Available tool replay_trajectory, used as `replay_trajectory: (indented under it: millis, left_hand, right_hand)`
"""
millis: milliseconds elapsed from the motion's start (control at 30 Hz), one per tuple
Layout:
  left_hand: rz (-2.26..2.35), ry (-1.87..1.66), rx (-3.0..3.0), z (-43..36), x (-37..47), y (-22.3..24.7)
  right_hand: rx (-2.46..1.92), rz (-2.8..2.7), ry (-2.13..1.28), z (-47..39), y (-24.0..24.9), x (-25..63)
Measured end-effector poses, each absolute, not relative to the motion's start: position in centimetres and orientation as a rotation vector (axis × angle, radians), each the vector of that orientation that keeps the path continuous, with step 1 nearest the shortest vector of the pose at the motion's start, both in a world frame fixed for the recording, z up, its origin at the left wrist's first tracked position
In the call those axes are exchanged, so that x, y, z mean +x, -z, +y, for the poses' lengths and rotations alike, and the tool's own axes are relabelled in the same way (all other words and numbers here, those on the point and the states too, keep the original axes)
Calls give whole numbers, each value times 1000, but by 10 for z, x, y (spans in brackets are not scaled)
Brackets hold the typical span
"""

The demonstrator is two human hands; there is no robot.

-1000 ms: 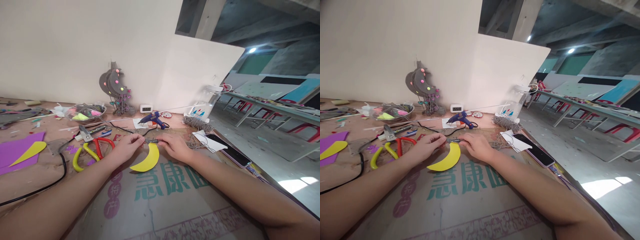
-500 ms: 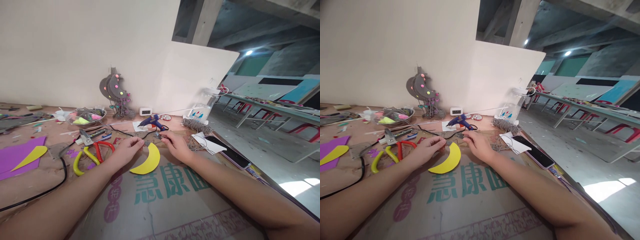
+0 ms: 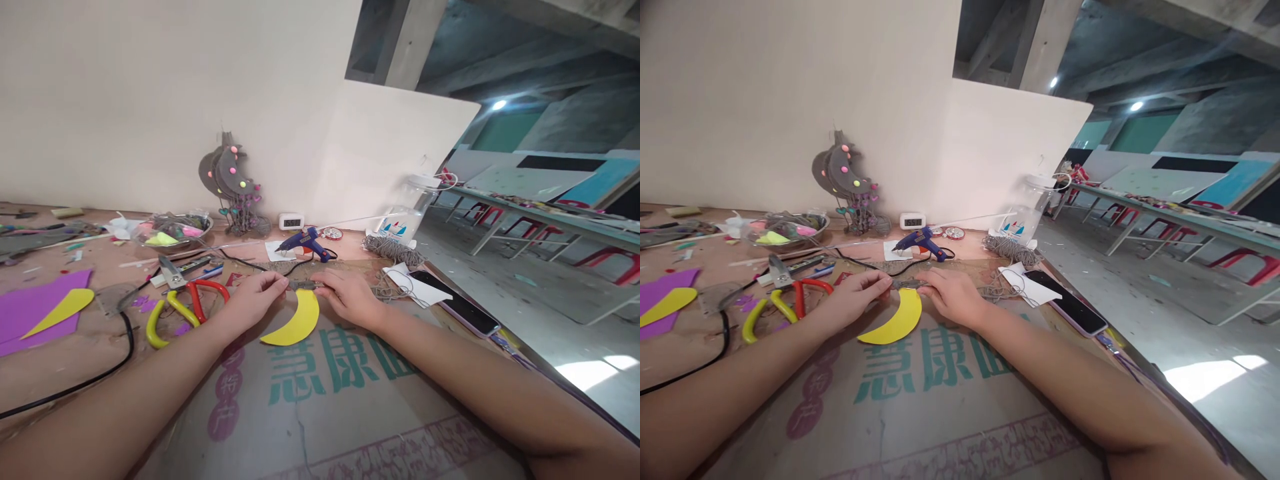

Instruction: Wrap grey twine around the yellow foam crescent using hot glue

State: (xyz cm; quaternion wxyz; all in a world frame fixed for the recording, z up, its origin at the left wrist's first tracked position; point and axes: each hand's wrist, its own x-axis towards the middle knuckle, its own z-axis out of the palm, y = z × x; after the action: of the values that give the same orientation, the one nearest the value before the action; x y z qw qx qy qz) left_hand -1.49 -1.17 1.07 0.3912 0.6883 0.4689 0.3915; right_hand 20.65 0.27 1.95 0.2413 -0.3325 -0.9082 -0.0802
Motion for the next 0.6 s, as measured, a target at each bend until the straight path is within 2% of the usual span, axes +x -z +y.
replay_trajectory:
  millis: [600]
  left_hand:
    - [1153, -971, 1748, -12, -16, -11]
  right_hand:
    - [-951, -2496, 53, 4, -21, 204]
